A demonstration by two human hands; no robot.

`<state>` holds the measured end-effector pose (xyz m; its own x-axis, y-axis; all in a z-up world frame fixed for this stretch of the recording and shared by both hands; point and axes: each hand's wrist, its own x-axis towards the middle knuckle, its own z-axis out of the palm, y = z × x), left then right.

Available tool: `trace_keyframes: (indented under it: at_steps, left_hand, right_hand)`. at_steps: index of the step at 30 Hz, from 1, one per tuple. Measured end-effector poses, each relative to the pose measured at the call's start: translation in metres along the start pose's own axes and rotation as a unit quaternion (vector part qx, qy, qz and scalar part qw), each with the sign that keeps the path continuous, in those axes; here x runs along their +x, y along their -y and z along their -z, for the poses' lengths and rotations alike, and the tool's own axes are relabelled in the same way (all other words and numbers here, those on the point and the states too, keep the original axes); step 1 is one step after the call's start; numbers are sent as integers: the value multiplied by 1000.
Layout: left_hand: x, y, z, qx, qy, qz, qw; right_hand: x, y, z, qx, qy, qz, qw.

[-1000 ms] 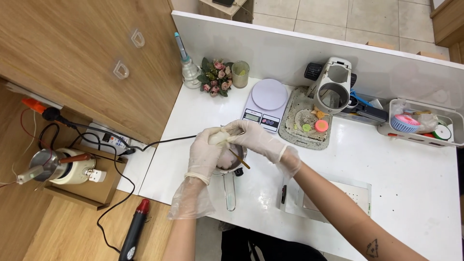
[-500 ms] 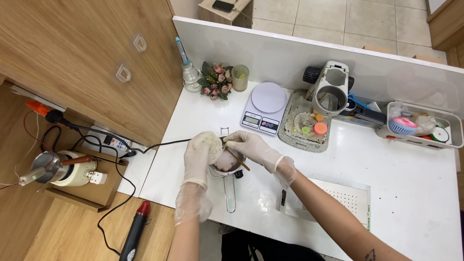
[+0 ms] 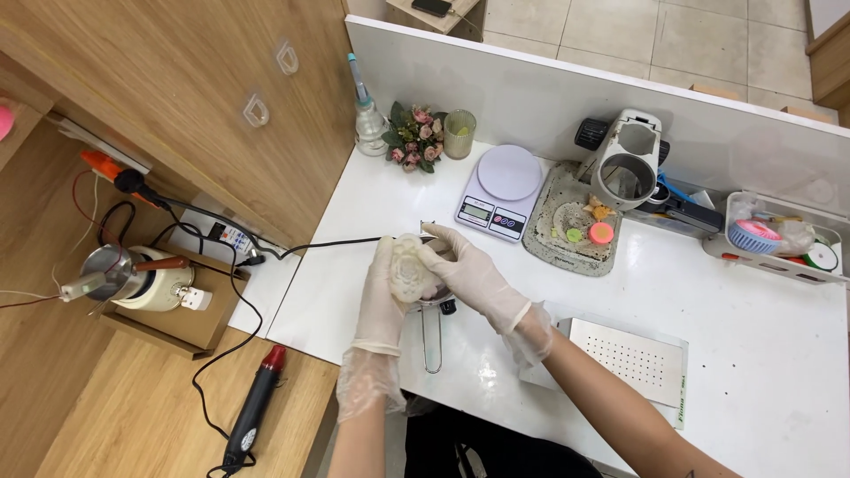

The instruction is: The person stirs melting wax in a metal pot on a small hot plate, then dips a flower-shaped silicone mold into the pot and presses it into the wax. They later hold the mold with a clamp and trim the wick area with a pencil-like tool, then handle other molds and adjust the pot.

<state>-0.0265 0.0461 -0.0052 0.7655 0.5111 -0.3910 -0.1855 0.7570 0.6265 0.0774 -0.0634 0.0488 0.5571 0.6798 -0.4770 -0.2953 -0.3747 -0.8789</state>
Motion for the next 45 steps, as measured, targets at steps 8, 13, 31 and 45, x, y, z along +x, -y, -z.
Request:
trace_keyframes:
  at_steps: [8, 13, 31, 45]
  left_hand:
    - [1, 9, -7, 183, -124, -103, 970]
    - [12, 20, 2, 154, -118, -119, 974]
    - [-13, 35, 2, 193, -48, 0, 980]
    - [23, 65, -3, 211, -246, -135, 936]
  right_hand:
    - [10, -11, -6, -98, -35, 101, 989]
    - [10, -10, 3, 31, 9, 18, 999]
    - [40, -62, 11, 71, -154, 96, 981]
    - [13, -55, 6, -91, -150, 45, 983]
